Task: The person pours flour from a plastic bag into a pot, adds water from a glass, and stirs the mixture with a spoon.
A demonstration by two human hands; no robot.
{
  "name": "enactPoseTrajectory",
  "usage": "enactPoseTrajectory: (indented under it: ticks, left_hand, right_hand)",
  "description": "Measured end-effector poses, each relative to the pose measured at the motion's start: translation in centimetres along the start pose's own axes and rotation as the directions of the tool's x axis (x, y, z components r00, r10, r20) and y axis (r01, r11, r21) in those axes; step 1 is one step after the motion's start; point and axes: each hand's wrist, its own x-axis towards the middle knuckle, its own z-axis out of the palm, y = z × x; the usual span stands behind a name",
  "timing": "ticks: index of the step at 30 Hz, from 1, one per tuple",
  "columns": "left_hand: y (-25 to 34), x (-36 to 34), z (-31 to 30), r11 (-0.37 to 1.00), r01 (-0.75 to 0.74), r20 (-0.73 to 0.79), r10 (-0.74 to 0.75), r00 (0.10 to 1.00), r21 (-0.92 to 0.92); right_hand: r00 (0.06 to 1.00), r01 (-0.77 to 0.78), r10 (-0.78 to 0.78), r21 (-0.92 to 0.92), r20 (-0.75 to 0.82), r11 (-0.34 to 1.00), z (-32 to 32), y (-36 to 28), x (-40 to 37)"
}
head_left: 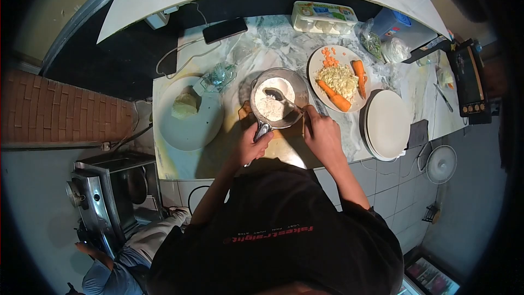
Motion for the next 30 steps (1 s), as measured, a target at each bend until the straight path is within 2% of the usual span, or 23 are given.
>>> enactPoseTrajectory:
  ticks: [2,4,8,13,15,18,21,23,27,29,30]
  left_hand:
    - [-0.1,-0.1,0.1,1.0,-0.007,-0.012,0.007,1.0,0.025]
    - [-0.5,-0.2,0.2,0.998,-0.012,-0.005,0.012,1.0,0.055]
    - [-1.0,-0.4,0.3,0.999,0.048,-0.007,-0.048,0.999,-0.007]
    - [-1.4,-0.4,0.1,0.994,0.105,0.013,-0.105,0.994,-0.009]
    - [-1.3,-0.2,-0.1,0.994,0.113,0.023,-0.113,0.993,-0.002]
    - [-0.8,0.2,-0.1,0.992,0.127,0.061,-0.128,0.99,0.024]
    - [-1.1,0.8,-0.4,0.991,0.116,0.073,-0.12,0.99,0.065]
    - [-2.3,1.3,-0.9,0.991,0.044,0.05,-0.051,0.997,0.129]
    - [-3.1,1.3,-1.4,0.975,0.002,0.025,-0.008,1.0,0.22]
    - [-4.7,1.8,-2.5,0.824,-0.179,-0.069,0.254,0.965,0.537]
    - [-3.8,1.5,-2.0,0.823,-0.183,-0.066,0.257,0.964,0.537]
  right_hand:
    - [1.0,-0.011,0.01,0.066,0.025,0.998,1.1,0.9,0.6]
    - [1.0,-0.02,0.022,0.113,-0.014,0.993,2.1,1.2,1.0]
    - [0.992,-0.097,0.11,0.196,-0.059,0.976,3.3,1.9,1.1]
    - [0.971,-0.238,0.236,0.287,0.041,0.928,2.6,2.5,0.9]
    - [0.971,-0.161,0.202,0.275,-0.13,0.948,2.8,3.3,0.6]
    - [0.943,-0.223,0.279,0.277,-0.181,0.935,2.2,4.5,0.0]
    - [0.924,-0.21,0.288,0.296,-0.25,0.932,1.3,5.5,-0.7]
    - [0.911,-0.222,0.309,0.306,-0.274,0.926,0.5,5.6,-1.3]
    - [0.889,-0.211,0.332,0.362,-0.316,0.908,-1.5,5.5,-2.5]
    - [0.879,-0.233,0.362,0.382,-0.311,0.894,-2.3,6.1,-3.2]
    - [0.871,-0.255,0.388,0.398,-0.302,0.881,-2.7,6.6,-3.5]
